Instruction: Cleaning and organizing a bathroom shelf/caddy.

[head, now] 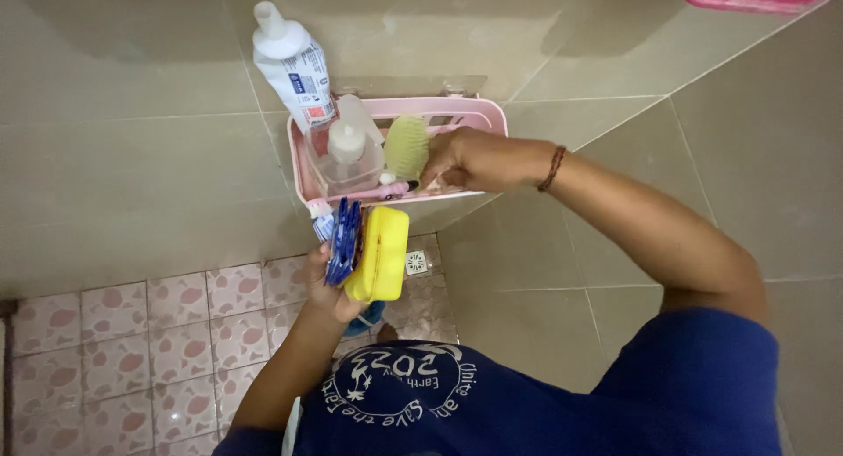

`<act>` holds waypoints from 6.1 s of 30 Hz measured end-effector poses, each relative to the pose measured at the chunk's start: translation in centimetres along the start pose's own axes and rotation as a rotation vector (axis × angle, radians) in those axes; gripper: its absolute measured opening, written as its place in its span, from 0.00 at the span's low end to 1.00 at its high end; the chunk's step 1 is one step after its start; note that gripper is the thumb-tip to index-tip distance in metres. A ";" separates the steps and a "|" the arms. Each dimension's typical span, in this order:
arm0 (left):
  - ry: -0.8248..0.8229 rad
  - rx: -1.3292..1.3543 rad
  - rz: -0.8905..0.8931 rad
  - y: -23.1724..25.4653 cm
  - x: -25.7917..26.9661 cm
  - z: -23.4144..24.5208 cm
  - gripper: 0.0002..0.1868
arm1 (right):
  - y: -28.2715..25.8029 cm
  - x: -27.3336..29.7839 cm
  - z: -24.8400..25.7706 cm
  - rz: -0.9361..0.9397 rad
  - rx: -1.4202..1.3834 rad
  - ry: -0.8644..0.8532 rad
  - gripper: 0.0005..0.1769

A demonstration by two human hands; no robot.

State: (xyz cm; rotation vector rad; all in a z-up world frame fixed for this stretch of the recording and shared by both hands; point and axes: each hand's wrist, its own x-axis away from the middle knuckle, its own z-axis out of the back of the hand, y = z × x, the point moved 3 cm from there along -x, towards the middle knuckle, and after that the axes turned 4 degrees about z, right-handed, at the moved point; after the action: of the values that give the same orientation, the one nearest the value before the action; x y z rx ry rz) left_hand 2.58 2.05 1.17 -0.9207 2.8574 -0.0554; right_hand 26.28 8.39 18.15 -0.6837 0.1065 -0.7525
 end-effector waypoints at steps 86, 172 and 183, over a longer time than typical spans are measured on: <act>-0.161 0.088 0.233 1.3 2.2 2.1 0.43 | 2.4 1.2 -20.9 -0.231 0.077 1.918 0.16; 0.110 -0.118 0.179 3.1 1.6 2.6 0.31 | -1.2 0.2 -0.5 -0.341 1.004 0.073 0.17; 0.111 -0.101 0.162 2.9 1.4 1.2 0.36 | -0.1 0.5 -1.7 -0.310 1.054 0.178 0.16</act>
State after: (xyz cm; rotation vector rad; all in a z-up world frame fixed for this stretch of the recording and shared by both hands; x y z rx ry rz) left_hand -0.03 3.61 -0.42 -0.7203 3.0519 0.0575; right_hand 25.99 7.09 16.92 0.3820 -0.2350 -1.0276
